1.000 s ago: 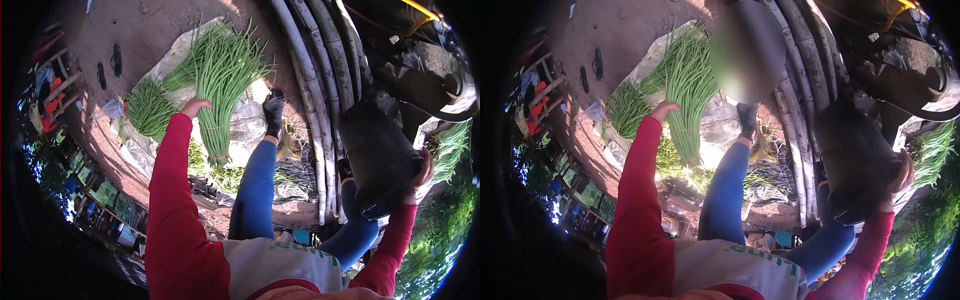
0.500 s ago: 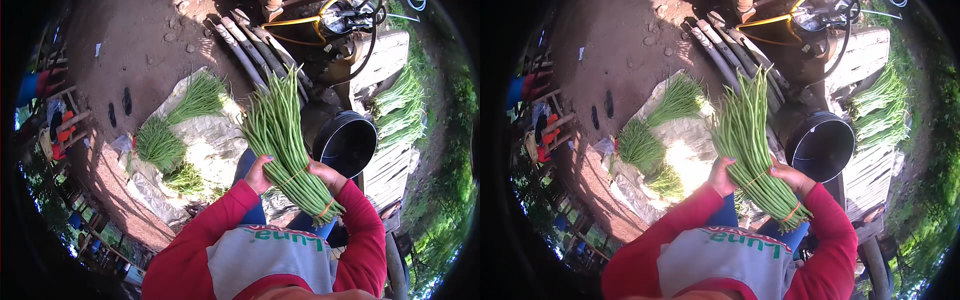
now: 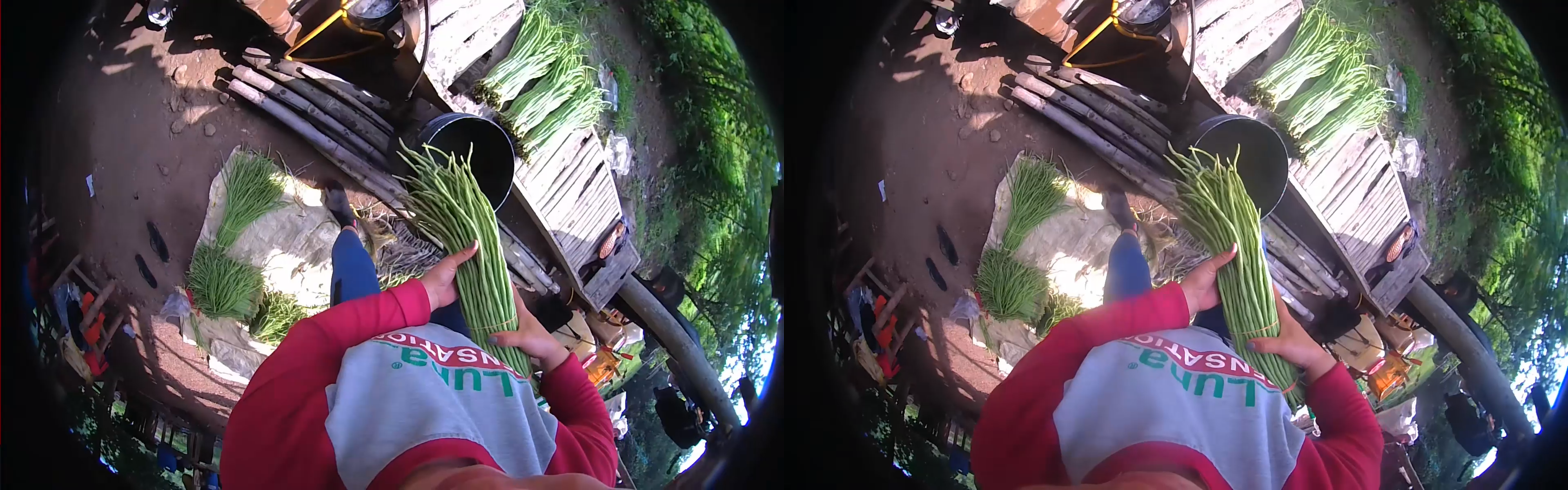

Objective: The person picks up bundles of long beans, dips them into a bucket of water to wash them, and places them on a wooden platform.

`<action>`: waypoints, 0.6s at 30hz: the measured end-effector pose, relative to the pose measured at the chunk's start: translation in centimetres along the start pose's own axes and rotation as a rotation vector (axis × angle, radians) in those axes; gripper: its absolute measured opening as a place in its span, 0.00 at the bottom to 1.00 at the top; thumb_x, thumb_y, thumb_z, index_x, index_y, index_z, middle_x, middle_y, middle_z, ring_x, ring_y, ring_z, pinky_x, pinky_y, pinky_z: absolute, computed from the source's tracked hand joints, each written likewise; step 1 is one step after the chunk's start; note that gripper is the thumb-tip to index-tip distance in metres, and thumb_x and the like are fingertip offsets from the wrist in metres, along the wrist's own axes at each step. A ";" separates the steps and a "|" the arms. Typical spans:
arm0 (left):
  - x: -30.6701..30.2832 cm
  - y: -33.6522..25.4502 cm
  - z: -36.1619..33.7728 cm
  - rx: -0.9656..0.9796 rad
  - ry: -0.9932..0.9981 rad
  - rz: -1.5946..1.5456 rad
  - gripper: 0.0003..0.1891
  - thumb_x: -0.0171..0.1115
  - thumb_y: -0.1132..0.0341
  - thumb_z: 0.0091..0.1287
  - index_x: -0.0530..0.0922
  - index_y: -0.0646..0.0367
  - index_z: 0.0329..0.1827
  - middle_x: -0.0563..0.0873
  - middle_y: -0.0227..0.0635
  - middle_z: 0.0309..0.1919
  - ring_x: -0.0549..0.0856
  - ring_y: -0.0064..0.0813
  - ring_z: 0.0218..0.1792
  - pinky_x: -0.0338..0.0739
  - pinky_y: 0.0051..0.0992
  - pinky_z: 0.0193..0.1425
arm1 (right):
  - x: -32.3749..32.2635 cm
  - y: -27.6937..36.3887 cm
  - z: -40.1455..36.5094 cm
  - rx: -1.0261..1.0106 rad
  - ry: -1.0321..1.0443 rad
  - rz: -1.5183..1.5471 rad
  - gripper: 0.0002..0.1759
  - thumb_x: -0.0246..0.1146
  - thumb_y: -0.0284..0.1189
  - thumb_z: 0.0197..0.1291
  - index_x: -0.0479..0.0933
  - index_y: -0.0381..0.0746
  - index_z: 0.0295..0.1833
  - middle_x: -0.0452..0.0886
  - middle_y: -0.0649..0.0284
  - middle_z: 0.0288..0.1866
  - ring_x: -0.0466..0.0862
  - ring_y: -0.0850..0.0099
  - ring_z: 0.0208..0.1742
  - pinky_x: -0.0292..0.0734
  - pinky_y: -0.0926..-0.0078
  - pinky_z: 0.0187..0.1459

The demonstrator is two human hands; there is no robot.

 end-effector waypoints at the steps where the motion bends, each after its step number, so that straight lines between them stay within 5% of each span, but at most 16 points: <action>1: 0.7 0.1 0.7 -0.018 -0.012 0.050 0.28 0.63 0.49 0.71 0.74 0.57 0.67 0.85 0.40 0.57 0.84 0.36 0.57 0.75 0.41 0.67 | -0.5 0.6 -0.4 -0.016 -0.021 0.005 0.69 0.76 0.27 0.43 0.34 0.40 0.83 0.63 0.56 0.75 0.66 0.66 0.74 0.60 0.68 0.74; 6: 4.5 1.3 3.6 -0.090 -0.061 0.075 0.24 0.65 0.49 0.70 0.79 0.57 0.60 0.87 0.36 0.52 0.87 0.32 0.51 0.79 0.37 0.62 | -3.1 3.7 -2.6 -0.046 -0.103 0.176 0.67 0.76 0.28 0.41 0.40 0.41 0.83 0.66 0.56 0.74 0.70 0.65 0.72 0.65 0.65 0.72; 14: 5.4 -1.7 6.4 -0.006 -0.022 -0.072 0.21 0.65 0.52 0.70 0.80 0.57 0.58 0.88 0.37 0.49 0.88 0.33 0.48 0.81 0.36 0.60 | -6.3 6.4 0.4 -0.032 -0.021 -0.058 0.68 0.75 0.29 0.44 0.36 0.41 0.83 0.66 0.56 0.73 0.69 0.67 0.72 0.64 0.66 0.72; 17: 0.1 -6.5 9.8 0.086 -0.153 0.018 0.14 0.64 0.58 0.70 0.82 0.56 0.52 0.89 0.35 0.43 0.88 0.33 0.46 0.83 0.37 0.55 | -6.8 4.9 6.4 0.004 0.056 0.007 0.63 0.74 0.30 0.47 0.39 0.41 0.83 0.69 0.55 0.71 0.73 0.66 0.68 0.68 0.65 0.69; 18: -2.2 -9.1 11.1 0.137 -0.179 0.020 0.21 0.66 0.63 0.68 0.75 0.55 0.62 0.86 0.38 0.47 0.87 0.36 0.48 0.84 0.42 0.53 | -6.9 4.2 9.1 0.047 0.093 0.104 0.62 0.74 0.31 0.50 0.39 0.41 0.83 0.69 0.54 0.72 0.76 0.65 0.66 0.72 0.65 0.66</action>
Point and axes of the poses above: each hand's wrist, its own z-axis towards the middle knuckle, its own x-axis out of the palm, y = z × x, the point moved 10 cm from there along z, towards the middle knuckle
